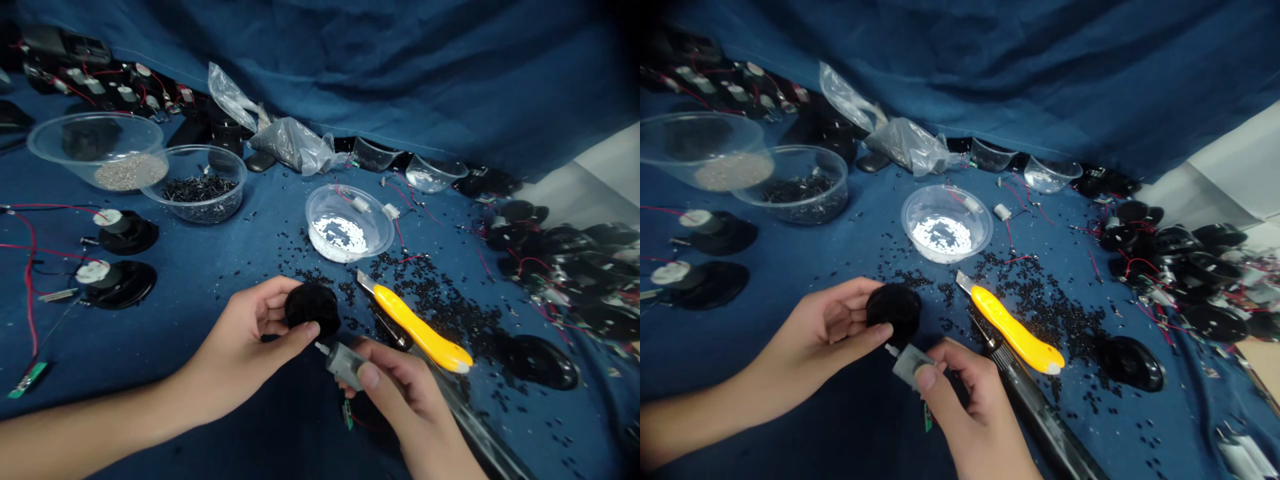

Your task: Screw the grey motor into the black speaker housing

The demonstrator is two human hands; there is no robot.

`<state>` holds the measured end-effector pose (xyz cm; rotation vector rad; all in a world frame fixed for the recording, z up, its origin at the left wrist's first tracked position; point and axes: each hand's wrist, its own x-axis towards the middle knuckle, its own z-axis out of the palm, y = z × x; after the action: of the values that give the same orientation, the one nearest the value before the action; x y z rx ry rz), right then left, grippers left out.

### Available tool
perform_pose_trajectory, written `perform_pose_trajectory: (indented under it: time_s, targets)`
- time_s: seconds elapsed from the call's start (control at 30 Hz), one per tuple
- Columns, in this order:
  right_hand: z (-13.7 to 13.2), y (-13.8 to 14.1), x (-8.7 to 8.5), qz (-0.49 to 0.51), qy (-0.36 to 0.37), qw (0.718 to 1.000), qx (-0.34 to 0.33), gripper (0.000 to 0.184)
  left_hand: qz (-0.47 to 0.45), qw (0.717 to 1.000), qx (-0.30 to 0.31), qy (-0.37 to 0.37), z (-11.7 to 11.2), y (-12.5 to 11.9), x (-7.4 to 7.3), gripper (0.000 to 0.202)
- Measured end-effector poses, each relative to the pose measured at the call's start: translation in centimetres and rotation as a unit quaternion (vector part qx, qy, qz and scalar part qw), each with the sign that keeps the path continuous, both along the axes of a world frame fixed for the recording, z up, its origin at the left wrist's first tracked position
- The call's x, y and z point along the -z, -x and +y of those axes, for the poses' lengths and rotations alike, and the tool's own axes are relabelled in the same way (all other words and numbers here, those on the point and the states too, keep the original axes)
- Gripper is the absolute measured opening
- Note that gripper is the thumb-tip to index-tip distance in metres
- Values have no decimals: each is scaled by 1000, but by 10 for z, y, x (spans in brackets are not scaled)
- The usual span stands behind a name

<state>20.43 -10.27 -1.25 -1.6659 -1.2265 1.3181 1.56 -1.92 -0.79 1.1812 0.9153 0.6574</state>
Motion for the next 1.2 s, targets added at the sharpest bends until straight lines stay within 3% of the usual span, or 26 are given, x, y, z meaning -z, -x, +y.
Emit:
perform_pose_trajectory:
  time_s: [0.4, 0.63, 0.87, 1.2]
  targets:
    - [-1, 5, 1, 15, -23, 999, 25, 42, -1, 1000, 14, 5, -1, -1, 2, 17]
    - [6, 2, -5, 44, 11, 997, 59, 45, -34, 999, 16, 11, 0, 0, 2, 19]
    - [8, 5, -6, 48, 21, 997, 62, 50, -34, 998, 55, -16, -4, 1, 0, 15]
    - [11, 8, -8, 38, 20, 996, 82, 57, -12, 996, 57, -71, -8, -1, -3, 23]
